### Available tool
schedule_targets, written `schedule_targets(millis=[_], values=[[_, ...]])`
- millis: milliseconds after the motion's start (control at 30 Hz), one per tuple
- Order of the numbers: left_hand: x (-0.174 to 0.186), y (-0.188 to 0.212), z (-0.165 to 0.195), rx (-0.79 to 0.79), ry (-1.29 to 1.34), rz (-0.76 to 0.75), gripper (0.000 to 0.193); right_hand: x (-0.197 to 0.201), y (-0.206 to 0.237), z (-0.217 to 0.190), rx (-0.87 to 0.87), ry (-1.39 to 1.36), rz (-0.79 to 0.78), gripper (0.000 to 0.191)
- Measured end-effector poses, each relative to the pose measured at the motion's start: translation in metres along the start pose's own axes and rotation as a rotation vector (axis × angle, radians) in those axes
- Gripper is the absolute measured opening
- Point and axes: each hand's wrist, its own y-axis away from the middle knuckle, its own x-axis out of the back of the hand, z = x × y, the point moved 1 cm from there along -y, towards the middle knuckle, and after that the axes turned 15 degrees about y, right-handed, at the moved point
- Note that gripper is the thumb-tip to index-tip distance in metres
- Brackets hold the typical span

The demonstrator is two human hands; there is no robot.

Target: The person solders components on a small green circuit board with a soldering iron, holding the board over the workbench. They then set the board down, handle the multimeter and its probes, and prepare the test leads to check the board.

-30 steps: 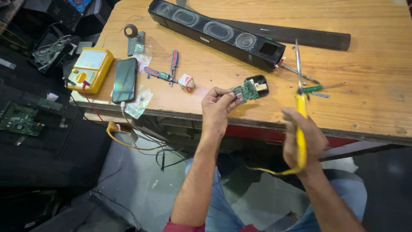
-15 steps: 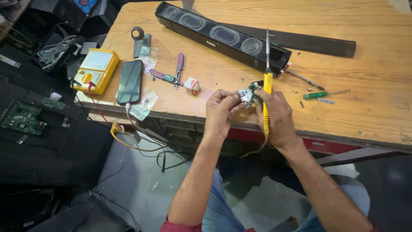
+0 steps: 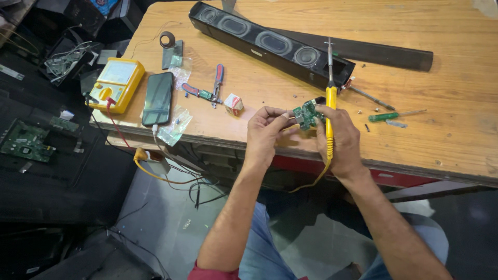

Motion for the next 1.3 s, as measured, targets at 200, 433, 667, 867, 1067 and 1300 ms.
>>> schedule_targets(millis=[200, 433, 667, 867, 1067, 1300], values=[[0.003, 0.0, -0.001, -0.009, 0.004, -0.011, 0.012, 0.0, 0.001, 0.001, -0.047, 0.002, -0.022, 0.037], [0.012, -0.006, -0.004, 0.067, 0.026, -0.027, 0.01, -0.001, 0.0, 0.0, 0.033, 0.107, -0.014, 0.037], [0.019, -0.012, -0.008, 0.087, 0.03, -0.084, 0.01, 0.001, 0.0, 0.0, 0.032, 0.137, -0.039, 0.036], [0.019, -0.011, -0.009, 0.12, -0.038, -0.082, 0.012, 0.001, 0.001, -0.001, 0.037, 0.143, -0.037, 0.035], [0.012, 0.001, -0.004, 0.085, -0.129, -0.073, 0.016, 0.0, 0.001, -0.001, 0.046, 0.144, -0.032, 0.035], [0.013, 0.01, -0.003, 0.061, -0.161, -0.04, 0.015, -0.002, 0.004, 0.004, 0.037, 0.162, -0.079, 0.034]])
